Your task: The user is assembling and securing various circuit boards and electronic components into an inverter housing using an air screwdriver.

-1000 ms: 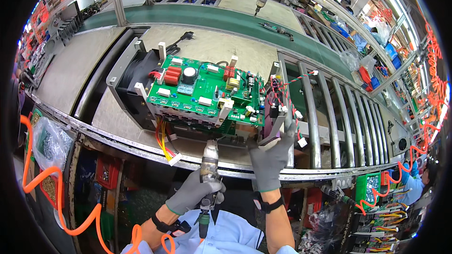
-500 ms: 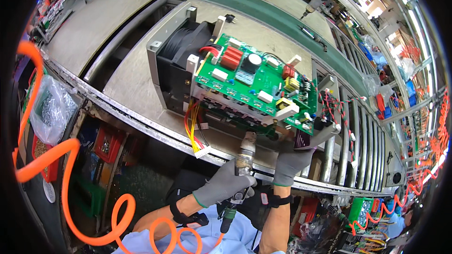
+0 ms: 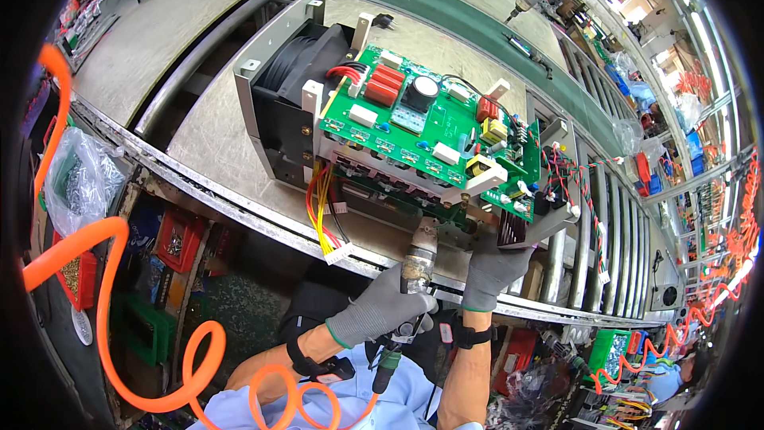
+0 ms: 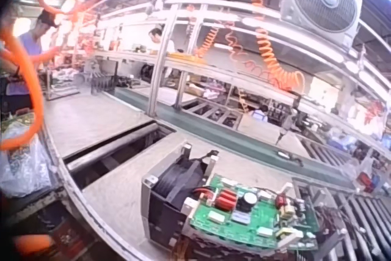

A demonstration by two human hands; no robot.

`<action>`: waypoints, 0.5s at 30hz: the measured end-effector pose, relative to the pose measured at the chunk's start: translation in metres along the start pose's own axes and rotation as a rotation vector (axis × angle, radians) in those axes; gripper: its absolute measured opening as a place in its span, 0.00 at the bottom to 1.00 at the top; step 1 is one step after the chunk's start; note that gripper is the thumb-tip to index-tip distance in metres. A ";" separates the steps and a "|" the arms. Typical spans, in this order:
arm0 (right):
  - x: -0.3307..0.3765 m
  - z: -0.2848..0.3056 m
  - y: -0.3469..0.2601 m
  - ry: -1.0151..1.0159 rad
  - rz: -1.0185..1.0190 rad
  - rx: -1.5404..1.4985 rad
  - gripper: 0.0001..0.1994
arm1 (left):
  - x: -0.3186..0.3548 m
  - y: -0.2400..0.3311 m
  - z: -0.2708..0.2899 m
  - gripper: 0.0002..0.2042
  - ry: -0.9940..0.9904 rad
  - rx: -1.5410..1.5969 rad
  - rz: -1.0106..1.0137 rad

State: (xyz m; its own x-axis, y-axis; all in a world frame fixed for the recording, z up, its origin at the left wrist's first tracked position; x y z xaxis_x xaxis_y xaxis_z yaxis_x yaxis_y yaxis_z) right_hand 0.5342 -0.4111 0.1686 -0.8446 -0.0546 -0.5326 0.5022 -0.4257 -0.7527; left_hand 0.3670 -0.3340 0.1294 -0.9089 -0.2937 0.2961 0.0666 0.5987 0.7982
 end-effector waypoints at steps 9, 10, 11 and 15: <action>-0.002 0.000 0.018 -0.020 -0.008 -0.016 0.22 | -0.004 -0.001 -0.001 0.13 -0.058 0.091 0.006; -0.001 0.000 0.017 -0.020 0.012 0.007 0.22 | -0.003 -0.001 -0.001 0.13 -0.078 0.131 0.020; -0.001 0.000 0.016 -0.019 0.032 0.031 0.21 | -0.003 0.000 -0.003 0.12 -0.060 0.109 0.030; 0.001 0.000 0.019 -0.034 -0.073 -0.092 0.20 | -0.002 0.001 -0.006 0.11 -0.038 0.116 0.083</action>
State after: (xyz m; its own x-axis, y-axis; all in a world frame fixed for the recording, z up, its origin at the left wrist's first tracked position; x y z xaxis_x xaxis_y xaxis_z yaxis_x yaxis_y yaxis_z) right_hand 0.5429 -0.4189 0.1537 -0.8846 -0.0574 -0.4627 0.4525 -0.3454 -0.8222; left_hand 0.3718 -0.3374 0.1328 -0.9173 -0.2126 0.3366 0.0961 0.7022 0.7054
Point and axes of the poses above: each hand's wrist, its own x-axis away from the middle knuckle, its own z-axis out of the back of the hand, y = z × x, the point moved 4 cm from there along -x, towards the middle knuckle, and after that the axes turned 5 degrees about -z, right-handed, at the moved point
